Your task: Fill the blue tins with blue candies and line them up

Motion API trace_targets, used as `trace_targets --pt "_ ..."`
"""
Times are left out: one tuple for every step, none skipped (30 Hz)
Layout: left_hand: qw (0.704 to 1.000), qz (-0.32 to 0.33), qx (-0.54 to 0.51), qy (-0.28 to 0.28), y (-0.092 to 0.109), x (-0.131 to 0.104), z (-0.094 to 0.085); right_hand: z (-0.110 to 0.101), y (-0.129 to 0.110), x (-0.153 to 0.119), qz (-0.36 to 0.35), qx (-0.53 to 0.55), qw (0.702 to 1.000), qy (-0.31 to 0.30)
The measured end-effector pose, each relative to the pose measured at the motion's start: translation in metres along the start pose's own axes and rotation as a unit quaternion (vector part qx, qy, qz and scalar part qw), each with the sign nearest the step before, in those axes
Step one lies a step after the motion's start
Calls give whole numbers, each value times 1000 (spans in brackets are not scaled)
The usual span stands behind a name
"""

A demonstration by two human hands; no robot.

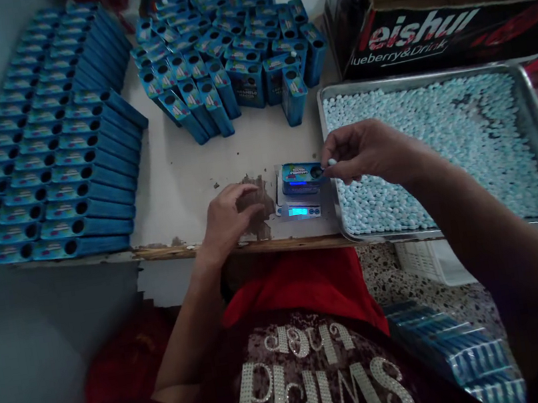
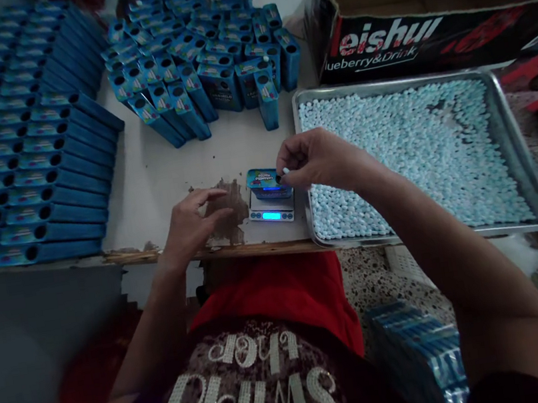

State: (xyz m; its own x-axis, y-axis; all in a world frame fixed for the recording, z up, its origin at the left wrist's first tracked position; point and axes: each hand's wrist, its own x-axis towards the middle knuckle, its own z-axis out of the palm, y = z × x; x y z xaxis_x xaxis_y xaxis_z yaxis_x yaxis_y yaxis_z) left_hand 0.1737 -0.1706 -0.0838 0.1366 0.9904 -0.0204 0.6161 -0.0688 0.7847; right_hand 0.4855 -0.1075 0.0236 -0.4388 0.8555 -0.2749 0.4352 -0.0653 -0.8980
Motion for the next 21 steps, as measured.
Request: trace_targets --pt "1000 -4 -2 5 -2 0 -2 0 3 5 3 -9 1000 -13" --pt "1000 -8 -5 8 -4 1 -5 -1 8 8 5 -23 1000 -18" --pt "1000 -11 -9 10 -6 1 -7 -3 13 10 6 -43 999 -11" --pt "1000 -12 -14 11 -9 2 -9 -6 18 10 2 -64 998 8" --pt "1000 -11 -18 12 -11 2 -11 -9 23 8 -3 -82 996 28" --pt "1000 -10 -21 14 -14 2 -12 -12 26 6 -8 -94 995 45" --pt "1000 -8 -24 16 -17 3 -12 -14 27 2 -10 -97 994 57" --pt "999 -6 -28 18 -20 4 -11 -15 26 -1 -10 -91 994 66" --pt "999 -4 -33 20 -22 5 -11 -14 23 -5 -8 -79 994 73" --pt "999 -3 -39 22 -24 5 -9 -12 18 -7 -6 -64 995 80" --pt "999 -3 -46 24 -25 6 -8 -9 12 -9 -6 -49 995 89" --pt "998 -4 -51 25 -25 7 -7 -5 6 -10 -9 -39 994 100" --pt "998 -4 -56 27 -24 8 -6 -3 1 -10 -15 -35 993 112" --pt "998 -4 -59 28 -23 8 -5 -1 -2 -10 -22 -39 991 123" --pt "998 -2 -61 29 -22 7 -5 -2 -2 -9 -26 -54 989 136" --pt "998 1 -63 30 -21 7 -5 -5 1 -9 -26 -81 984 154" --pt "997 3 -64 34 -20 6 -6 -9 8 -10 -20 -121 977 173" --pt "997 3 -64 39 -21 5 -7 -13 17 -11 -9 -170 968 186" --pt "997 1 -62 43 -22 5 -7 -18 29 -12 5 -222 957 188" --pt "997 -2 -60 47 -25 4 -8 -21 42 -15 19 -271 947 173" --pt "997 -5 -57 50 -28 4 -8 -22 56 -18 31 -316 937 147"
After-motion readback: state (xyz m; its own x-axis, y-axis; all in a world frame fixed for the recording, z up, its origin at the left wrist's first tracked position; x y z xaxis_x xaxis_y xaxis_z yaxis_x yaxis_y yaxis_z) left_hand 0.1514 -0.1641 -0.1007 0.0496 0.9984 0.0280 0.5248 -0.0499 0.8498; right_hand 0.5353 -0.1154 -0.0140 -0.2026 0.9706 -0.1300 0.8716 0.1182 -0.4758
